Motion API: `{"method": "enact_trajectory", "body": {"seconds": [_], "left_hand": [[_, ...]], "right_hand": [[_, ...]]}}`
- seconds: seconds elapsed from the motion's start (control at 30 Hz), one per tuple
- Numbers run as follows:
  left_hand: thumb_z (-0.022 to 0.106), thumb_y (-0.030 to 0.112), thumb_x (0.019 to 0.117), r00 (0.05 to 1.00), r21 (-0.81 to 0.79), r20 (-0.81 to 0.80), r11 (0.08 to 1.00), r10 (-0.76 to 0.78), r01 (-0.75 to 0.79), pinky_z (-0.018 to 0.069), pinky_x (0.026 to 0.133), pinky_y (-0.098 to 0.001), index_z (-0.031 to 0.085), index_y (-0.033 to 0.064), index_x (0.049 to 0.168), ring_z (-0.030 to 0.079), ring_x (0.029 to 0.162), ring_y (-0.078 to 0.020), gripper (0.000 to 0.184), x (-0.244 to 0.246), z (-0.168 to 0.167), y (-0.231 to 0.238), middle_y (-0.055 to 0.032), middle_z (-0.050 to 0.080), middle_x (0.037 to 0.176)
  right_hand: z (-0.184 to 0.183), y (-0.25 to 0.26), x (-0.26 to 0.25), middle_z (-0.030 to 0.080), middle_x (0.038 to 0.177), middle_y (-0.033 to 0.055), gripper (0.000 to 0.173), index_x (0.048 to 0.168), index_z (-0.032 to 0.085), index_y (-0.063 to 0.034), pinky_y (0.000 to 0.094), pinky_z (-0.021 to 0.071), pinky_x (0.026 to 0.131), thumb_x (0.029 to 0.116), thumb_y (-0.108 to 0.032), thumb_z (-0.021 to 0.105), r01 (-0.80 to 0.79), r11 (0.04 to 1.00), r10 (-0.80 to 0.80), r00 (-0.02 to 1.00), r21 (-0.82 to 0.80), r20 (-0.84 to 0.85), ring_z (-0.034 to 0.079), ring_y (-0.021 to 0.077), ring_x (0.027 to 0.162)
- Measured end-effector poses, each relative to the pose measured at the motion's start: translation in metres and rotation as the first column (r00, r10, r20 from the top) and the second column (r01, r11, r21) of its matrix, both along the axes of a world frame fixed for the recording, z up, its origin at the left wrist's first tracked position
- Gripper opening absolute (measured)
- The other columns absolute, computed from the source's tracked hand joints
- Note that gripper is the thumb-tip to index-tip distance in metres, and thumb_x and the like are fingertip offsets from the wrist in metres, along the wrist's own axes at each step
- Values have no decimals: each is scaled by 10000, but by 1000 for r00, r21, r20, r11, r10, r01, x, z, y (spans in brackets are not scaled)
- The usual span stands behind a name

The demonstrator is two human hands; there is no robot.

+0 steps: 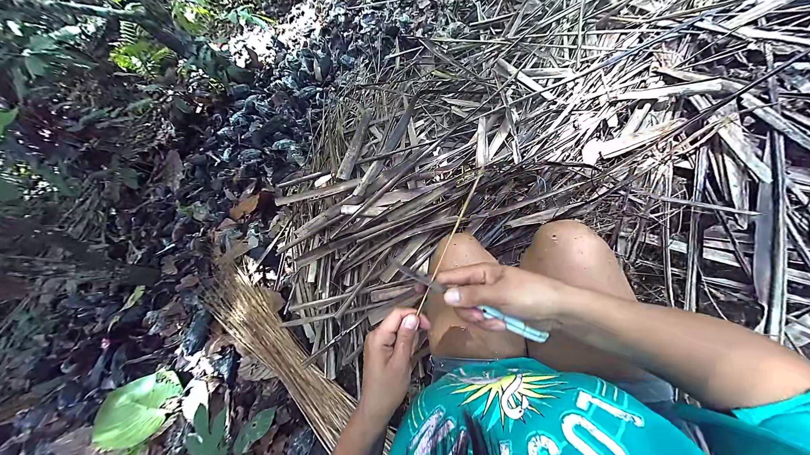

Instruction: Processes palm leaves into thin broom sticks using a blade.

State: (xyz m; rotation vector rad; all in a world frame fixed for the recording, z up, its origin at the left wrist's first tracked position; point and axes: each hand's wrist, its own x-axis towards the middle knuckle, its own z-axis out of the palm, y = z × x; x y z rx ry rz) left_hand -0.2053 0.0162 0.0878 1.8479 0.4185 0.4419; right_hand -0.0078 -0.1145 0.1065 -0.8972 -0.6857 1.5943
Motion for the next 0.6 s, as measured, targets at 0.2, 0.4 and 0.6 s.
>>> {"method": "enact_trajectory", "body": {"seconds": [0.2, 0.4, 0.6], "left_hand": [[438, 192, 1080, 999, 181, -41, 983, 32, -24, 354, 531, -79, 673, 59, 947, 402, 562, 106, 300, -14, -1, 2, 146, 487, 657], [421, 150, 1071, 993, 134, -85, 988, 86, -74, 339, 506, -84, 679, 59, 967, 381, 526, 101, 293, -18, -4, 3, 158, 441, 614], [423, 161, 1074, 998, -77, -57, 997, -4, -1, 326, 502, -84, 655, 145, 948, 369, 522, 103, 265, -11, -2, 0, 196, 425, 615]], "right_hand": [[6, -13, 57, 464, 648, -115, 326, 1303, 583, -98, 91, 362, 441, 1076, -168, 361, 359, 931, -361, 932, 64, 32, 408, -60, 480], [17, -27, 68, 469, 618, -112, 420, 1479, 430, -167, 127, 430, 427, 1072, -213, 339, 587, 798, -602, 786, 136, 140, 455, -28, 454], [4, -1, -8, 502, 737, -85, 363, 1426, 473, -74, 120, 387, 483, 1072, -149, 447, 75, 995, -71, 996, -67, 59, 437, -39, 529]]}}
